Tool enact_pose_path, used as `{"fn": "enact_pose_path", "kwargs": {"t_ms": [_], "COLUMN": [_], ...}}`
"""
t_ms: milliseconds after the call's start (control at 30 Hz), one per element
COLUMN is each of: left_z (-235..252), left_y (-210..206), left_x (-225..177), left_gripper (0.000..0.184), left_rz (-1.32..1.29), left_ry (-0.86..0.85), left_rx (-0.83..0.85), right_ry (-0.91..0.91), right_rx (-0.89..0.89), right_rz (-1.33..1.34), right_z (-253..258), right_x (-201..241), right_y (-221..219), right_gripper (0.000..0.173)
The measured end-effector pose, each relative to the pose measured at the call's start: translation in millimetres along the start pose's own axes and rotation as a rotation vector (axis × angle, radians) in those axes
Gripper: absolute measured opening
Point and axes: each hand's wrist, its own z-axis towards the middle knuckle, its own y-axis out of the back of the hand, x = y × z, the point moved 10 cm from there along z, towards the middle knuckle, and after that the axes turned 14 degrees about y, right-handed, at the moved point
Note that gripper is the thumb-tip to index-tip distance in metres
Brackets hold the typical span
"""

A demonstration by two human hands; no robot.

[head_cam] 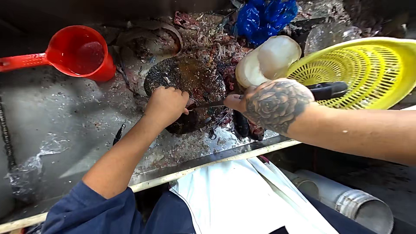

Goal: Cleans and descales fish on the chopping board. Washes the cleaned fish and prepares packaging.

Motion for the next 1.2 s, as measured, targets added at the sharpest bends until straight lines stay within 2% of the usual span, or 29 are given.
{"fn": "enact_pose_path", "kwargs": {"t_ms": [133, 300, 400, 600, 800, 1033, 1200], "left_z": [8.5, 6.8, 3.5, 12.3, 19.4, 23.1, 24.3], "left_y": [3.3, 12.8, 13.3, 7.1, 4.9, -0.6, -4.3], "left_x": [-3.6, 7.2, 7.6, 11.5, 12.1, 21.8, 24.8], "left_gripper": [0.049, 0.065, 0.074, 0.065, 0.062, 0.066, 0.068], "left_rz": [-0.005, -0.079, -0.046, -0.104, -0.155, -0.24, -0.236], "left_ry": [-0.129, -0.367, -0.359, -0.303, -0.278, -0.154, -0.101], "left_rx": [-0.033, -0.342, -0.423, -0.51, -0.469, -0.484, -0.466], "right_ry": [-0.016, -0.042, -0.056, 0.076, 0.022, -0.144, -0.206], "right_rx": [-0.062, -0.214, -0.247, -0.405, -0.247, -0.028, 0.02], "right_rz": [-0.017, -0.065, -0.101, -0.162, -0.16, 0.069, 0.173], "right_z": [2.8, 4.7, 4.7, 7.4, 18.6, 19.8, 19.4], "right_x": [-0.8, -6.1, -5.5, -10.2, -13.6, -12.6, -6.0], "right_y": [-1.4, -15.7, -14.8, -5.9, -8.8, -31.5, -39.5], "right_gripper": [0.031, 0.031, 0.033, 0.024, 0.026, 0.028, 0.028]}}
